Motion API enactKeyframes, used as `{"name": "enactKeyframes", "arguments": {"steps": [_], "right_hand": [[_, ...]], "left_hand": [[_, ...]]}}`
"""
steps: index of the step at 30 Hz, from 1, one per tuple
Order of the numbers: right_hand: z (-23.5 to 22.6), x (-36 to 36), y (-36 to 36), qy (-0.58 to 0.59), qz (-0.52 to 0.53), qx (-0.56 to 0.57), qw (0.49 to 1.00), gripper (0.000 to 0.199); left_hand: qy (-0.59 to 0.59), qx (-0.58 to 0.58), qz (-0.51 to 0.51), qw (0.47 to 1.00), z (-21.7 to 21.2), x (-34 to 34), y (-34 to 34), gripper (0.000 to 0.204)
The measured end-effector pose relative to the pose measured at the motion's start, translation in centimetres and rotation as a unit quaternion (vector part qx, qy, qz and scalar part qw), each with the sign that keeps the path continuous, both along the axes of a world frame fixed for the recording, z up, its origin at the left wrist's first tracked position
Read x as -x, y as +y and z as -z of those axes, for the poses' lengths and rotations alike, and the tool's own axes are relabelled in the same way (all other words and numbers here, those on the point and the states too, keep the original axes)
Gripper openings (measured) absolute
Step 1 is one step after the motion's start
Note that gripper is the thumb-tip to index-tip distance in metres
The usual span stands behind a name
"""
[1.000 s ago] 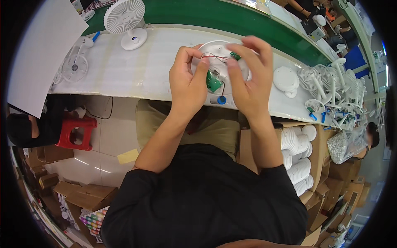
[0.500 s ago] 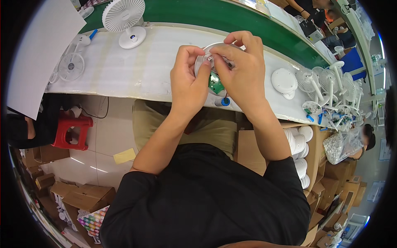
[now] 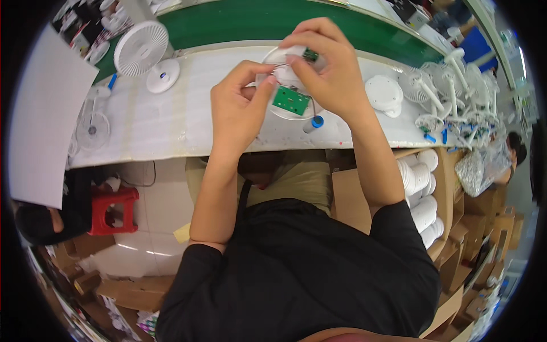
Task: Assembling small portable fans by inserting batteries and attaching the fan head to the base.
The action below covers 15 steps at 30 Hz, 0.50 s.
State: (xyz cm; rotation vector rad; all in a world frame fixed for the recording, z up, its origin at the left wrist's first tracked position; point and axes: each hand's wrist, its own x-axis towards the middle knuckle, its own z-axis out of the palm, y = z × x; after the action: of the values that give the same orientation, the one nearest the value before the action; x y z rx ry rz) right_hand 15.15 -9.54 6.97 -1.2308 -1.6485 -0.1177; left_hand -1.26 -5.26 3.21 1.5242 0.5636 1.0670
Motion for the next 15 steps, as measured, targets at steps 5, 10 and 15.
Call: {"name": "enactKeyframes", "arguments": {"steps": [5, 10, 15], "right_hand": [[2.1, -0.3, -7.4, 0.226, 0.057, 0.081, 0.969, 0.013], [5.1, 3.0, -9.7, 0.355, 0.049, 0.134, 0.924, 0.021], [3.8, 3.5, -10.2, 0.407, -0.063, 0.233, 0.881, 0.026]], "left_hand": [[-0.029, 0.0, -0.118, 0.993, -0.7, -0.5, -0.3, 0.018], [-0.007, 0.007, -0.061, 0.998, -1.1, -0.4, -1.4, 0.017], [0.033, -0.058, -0.118, 0.991, -1.1, 1.1, -1.1, 0.016]]}}
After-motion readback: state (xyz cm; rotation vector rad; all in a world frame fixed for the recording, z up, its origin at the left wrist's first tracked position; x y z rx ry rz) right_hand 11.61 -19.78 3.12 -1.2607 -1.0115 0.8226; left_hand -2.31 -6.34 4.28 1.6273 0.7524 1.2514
